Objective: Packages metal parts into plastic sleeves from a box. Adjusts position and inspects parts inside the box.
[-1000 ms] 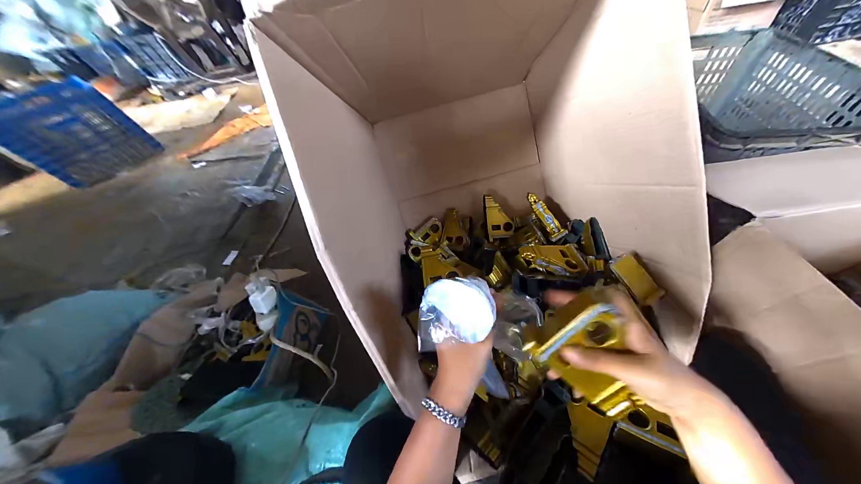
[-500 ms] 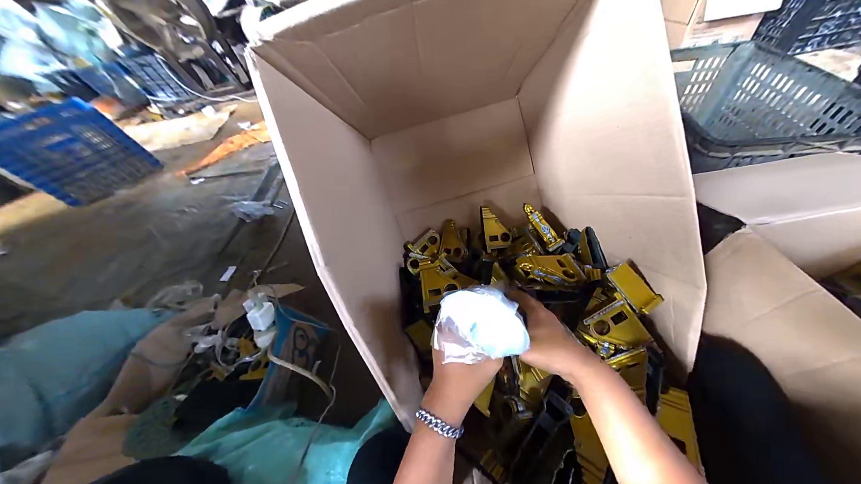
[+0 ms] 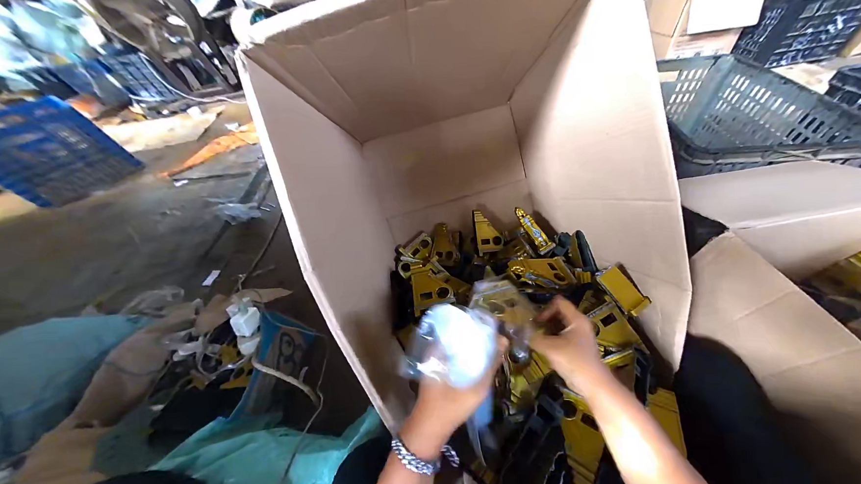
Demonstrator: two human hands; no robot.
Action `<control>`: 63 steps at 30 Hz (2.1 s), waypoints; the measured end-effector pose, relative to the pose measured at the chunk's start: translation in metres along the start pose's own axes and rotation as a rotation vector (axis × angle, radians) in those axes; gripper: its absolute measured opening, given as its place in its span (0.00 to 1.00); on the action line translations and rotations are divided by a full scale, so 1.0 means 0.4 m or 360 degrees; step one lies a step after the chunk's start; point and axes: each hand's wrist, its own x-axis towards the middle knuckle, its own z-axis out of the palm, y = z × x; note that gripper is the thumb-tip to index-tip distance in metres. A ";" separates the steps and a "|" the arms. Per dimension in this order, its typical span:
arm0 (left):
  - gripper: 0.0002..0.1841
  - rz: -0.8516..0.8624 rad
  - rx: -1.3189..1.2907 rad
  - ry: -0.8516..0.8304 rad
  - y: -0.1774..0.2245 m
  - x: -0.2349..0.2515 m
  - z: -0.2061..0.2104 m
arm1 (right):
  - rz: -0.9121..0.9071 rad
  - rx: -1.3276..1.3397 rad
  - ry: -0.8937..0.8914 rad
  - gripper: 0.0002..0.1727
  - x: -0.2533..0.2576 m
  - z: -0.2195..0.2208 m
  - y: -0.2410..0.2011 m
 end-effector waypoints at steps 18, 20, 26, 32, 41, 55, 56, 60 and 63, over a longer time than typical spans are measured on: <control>0.19 -0.0217 0.0184 0.0148 0.003 0.026 -0.007 | 0.0296 0.0209 -0.0669 0.10 -0.063 -0.062 -0.049; 0.23 -0.0018 0.0403 0.0302 -0.029 0.055 -0.052 | 0.0402 0.0433 -0.0577 0.17 -0.067 -0.062 -0.035; 0.24 -0.0532 -0.0536 -0.0250 0.076 -0.006 0.044 | -0.0061 -0.0253 -0.1068 0.23 -0.001 -0.048 -0.094; 0.26 0.0007 0.0292 0.0307 0.010 0.031 -0.015 | 0.0131 -0.0221 -0.0800 0.14 0.113 -0.106 -0.122; 0.24 0.0147 0.0529 0.0466 -0.038 0.049 -0.038 | 0.0724 -0.1603 -0.0799 0.27 0.085 -0.007 0.078; 0.14 -0.0414 -0.0466 0.0312 0.059 0.034 0.047 | -0.0187 -0.0760 -0.0711 0.27 0.009 -0.027 -0.090; 0.13 -0.0443 -0.0535 0.0326 0.069 0.033 0.048 | -0.0203 -0.1007 -0.0761 0.24 0.004 -0.001 -0.089; 0.21 -0.0413 -0.0272 0.0363 0.038 0.028 0.037 | 0.0056 -0.1370 -0.1156 0.36 -0.002 0.076 -0.083; 0.33 -0.0087 0.0183 0.0362 -0.008 0.027 0.030 | 0.0115 -0.1230 -0.1010 0.40 0.002 0.098 -0.077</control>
